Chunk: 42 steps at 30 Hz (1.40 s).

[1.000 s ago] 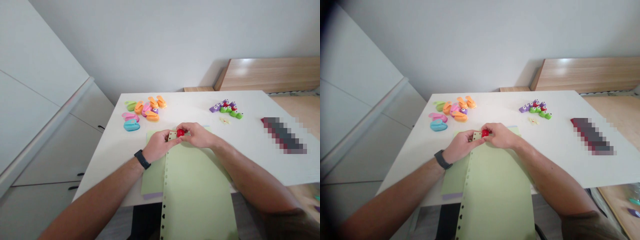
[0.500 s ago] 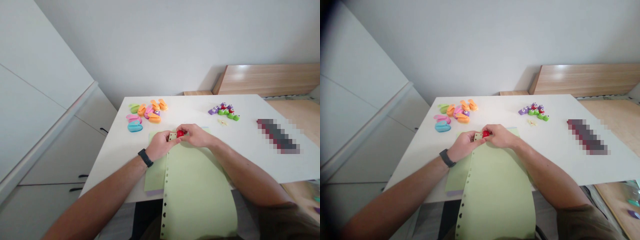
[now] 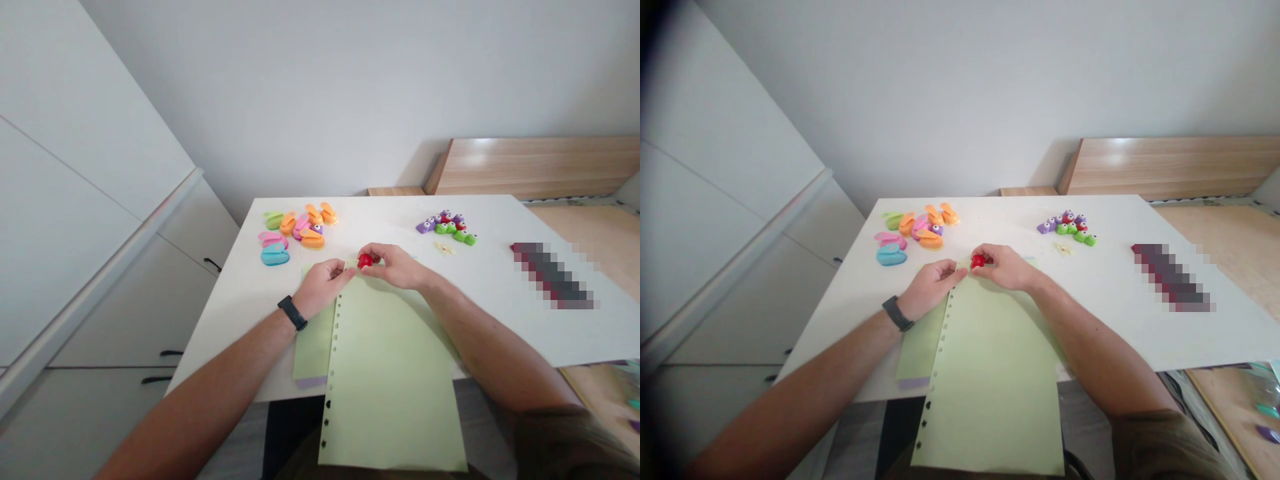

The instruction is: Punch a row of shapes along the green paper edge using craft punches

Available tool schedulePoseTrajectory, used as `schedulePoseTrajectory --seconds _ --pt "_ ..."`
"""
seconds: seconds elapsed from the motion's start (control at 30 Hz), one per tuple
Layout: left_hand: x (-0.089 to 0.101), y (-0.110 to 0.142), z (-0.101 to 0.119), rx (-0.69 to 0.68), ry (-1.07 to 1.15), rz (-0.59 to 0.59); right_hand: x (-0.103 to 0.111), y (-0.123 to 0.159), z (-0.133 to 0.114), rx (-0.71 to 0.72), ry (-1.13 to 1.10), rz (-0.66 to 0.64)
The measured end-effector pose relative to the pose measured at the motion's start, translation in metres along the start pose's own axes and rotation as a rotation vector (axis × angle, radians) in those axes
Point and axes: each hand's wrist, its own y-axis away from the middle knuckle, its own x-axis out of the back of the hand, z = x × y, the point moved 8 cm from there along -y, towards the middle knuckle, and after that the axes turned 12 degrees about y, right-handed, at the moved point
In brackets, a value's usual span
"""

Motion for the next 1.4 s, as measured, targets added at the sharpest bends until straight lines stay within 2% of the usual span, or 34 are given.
schedulePoseTrajectory --seconds 0.27,0.4,0.57,0.83,0.97,1.1,1.17,1.27,1.4 --pt "0.006 -0.002 -0.011 0.012 0.002 0.018 0.012 -0.001 0.005 -0.001 -0.049 0.058" --pt "0.007 -0.003 -0.014 0.039 0.036 0.022 0.016 -0.002 0.016 -0.043 -0.196 0.095" --pt "0.01 -0.003 -0.011 0.027 -0.02 0.051 0.02 -0.003 0.028 -0.073 -0.404 0.103" --pt "0.011 -0.001 -0.006 0.028 -0.038 0.05 0.024 -0.004 0.037 -0.121 -0.456 0.105" --pt "0.011 -0.001 -0.006 0.032 -0.036 0.037 0.045 0.001 0.046 -0.183 -0.313 0.115" --pt "0.01 -0.001 -0.008 0.031 -0.027 0.034 0.089 0.023 0.089 -0.441 0.136 0.201" --pt "0.01 -0.002 -0.009 0.035 -0.021 0.032 0.106 0.036 0.111 -0.557 0.243 0.223" --pt "0.01 -0.002 -0.01 0.032 -0.022 0.028 0.114 0.048 0.13 -0.639 0.282 0.206" --pt "0.01 -0.002 -0.008 0.026 -0.016 0.021 0.116 0.052 0.137 -0.69 0.341 0.222"
